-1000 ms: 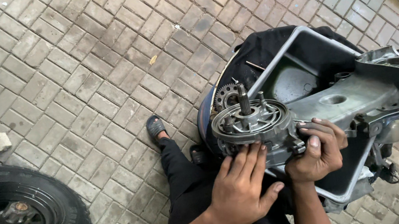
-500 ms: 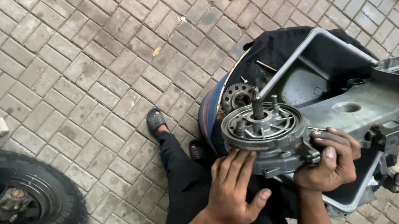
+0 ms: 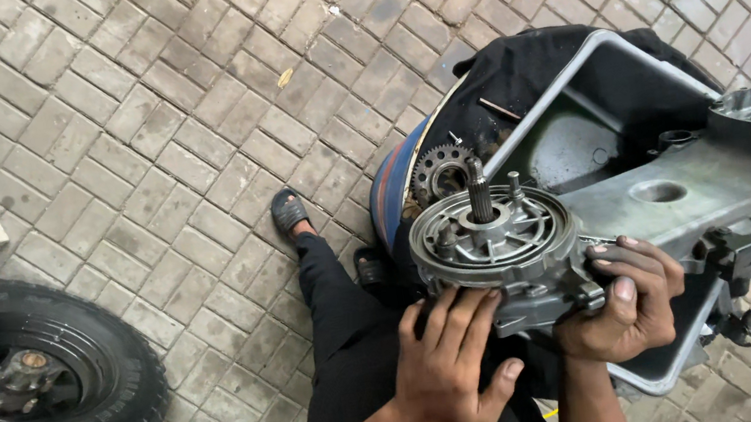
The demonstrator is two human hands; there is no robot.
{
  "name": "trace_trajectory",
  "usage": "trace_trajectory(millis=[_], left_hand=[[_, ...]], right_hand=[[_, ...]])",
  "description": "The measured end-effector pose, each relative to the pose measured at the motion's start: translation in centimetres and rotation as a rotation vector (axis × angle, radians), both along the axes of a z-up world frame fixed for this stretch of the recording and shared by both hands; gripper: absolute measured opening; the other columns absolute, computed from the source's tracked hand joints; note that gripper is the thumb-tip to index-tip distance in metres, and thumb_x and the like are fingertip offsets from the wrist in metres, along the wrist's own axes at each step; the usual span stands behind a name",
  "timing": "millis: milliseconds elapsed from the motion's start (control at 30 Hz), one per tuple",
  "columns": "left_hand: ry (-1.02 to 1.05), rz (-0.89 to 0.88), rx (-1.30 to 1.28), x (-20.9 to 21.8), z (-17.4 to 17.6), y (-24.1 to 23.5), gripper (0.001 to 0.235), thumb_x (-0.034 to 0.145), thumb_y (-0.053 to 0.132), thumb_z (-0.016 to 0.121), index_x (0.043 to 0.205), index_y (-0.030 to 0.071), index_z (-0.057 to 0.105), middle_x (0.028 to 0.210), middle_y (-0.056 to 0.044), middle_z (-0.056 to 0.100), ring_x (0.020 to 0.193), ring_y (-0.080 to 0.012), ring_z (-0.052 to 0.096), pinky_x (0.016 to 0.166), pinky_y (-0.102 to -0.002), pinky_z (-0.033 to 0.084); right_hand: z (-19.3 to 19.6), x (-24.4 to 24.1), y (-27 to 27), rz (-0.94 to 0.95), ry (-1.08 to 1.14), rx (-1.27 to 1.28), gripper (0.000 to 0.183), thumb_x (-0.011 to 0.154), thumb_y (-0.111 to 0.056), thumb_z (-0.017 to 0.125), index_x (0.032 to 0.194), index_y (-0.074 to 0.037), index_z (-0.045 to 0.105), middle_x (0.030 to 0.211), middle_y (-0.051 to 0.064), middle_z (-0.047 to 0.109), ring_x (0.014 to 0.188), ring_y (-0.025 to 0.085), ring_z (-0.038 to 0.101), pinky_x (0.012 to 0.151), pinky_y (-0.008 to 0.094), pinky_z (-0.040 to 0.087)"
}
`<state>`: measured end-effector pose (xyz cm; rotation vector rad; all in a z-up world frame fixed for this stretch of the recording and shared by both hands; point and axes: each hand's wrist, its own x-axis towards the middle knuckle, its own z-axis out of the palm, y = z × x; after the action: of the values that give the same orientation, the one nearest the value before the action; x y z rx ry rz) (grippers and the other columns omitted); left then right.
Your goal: The person manipulates a metallic mechanical component, likely a clutch assembly, using both hands. They rotate and adjust internal parts, then use a wrench to tighten a bolt on the assembly. The work is performed over a metal tray on a tiled floor.
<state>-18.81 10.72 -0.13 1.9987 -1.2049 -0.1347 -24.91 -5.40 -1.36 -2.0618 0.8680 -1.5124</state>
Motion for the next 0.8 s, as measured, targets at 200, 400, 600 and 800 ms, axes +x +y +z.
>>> trace_trajectory(millis=[200, 400, 600, 800], left_hand=[[0.029, -0.001, -0.012, -1.0, 0.6, -2.7, 0.069, 0.098, 0.054, 0.045, 0.135, -0.002, 0.061, 0.133, -0.018, 0.064, 0.121, -0.0350, 0.056, 0.098, -0.058, 0.035], [-0.008, 0.037, 0.111, -0.2, -1.1, -0.1, 0.065, 0.095, 0.053, 0.052, 0.139, 0.007, 0.062, 0.138, -0.011, 0.062, 0.125, -0.0339, 0.053, 0.096, -0.056, 0.036], [-0.047, 0.059, 0.036, -0.9, 0.7, -2.9, 0.071, 0.094, 0.061, 0.050, 0.134, 0.004, 0.065, 0.134, -0.010, 0.065, 0.115, -0.0350, 0.055, 0.090, -0.058, 0.039], [-0.099, 0.091, 0.098, -0.4, -1.0, -0.4, 0.060, 0.096, 0.051, 0.057, 0.133, 0.005, 0.065, 0.129, -0.011, 0.064, 0.117, -0.0362, 0.054, 0.088, -0.050, 0.041]], right_hand=[[-0.3, 0.0, -0.2, -0.021, -0.027, 0.006, 0.034, 0.102, -0.020, 0.047, 0.083, 0.004, 0.062, 0.083, 0.017, 0.066, 0.101, 0.032, 0.059, 0.101, 0.043, 0.048], [0.1, -0.2, 0.2, -0.016, 0.006, 0.006, 0.033, 0.101, -0.019, 0.046, 0.082, 0.004, 0.061, 0.084, 0.018, 0.066, 0.101, 0.033, 0.060, 0.101, 0.044, 0.049], [-0.5, -0.1, -0.3, -0.008, -0.036, 0.024, 0.030, 0.097, -0.017, 0.047, 0.081, 0.005, 0.060, 0.080, 0.018, 0.062, 0.100, 0.034, 0.060, 0.100, 0.043, 0.049], [-0.5, -0.7, -0.2, -0.017, -0.012, 0.021, 0.031, 0.101, -0.017, 0.047, 0.083, 0.005, 0.061, 0.080, 0.018, 0.060, 0.101, 0.035, 0.060, 0.100, 0.043, 0.050]])
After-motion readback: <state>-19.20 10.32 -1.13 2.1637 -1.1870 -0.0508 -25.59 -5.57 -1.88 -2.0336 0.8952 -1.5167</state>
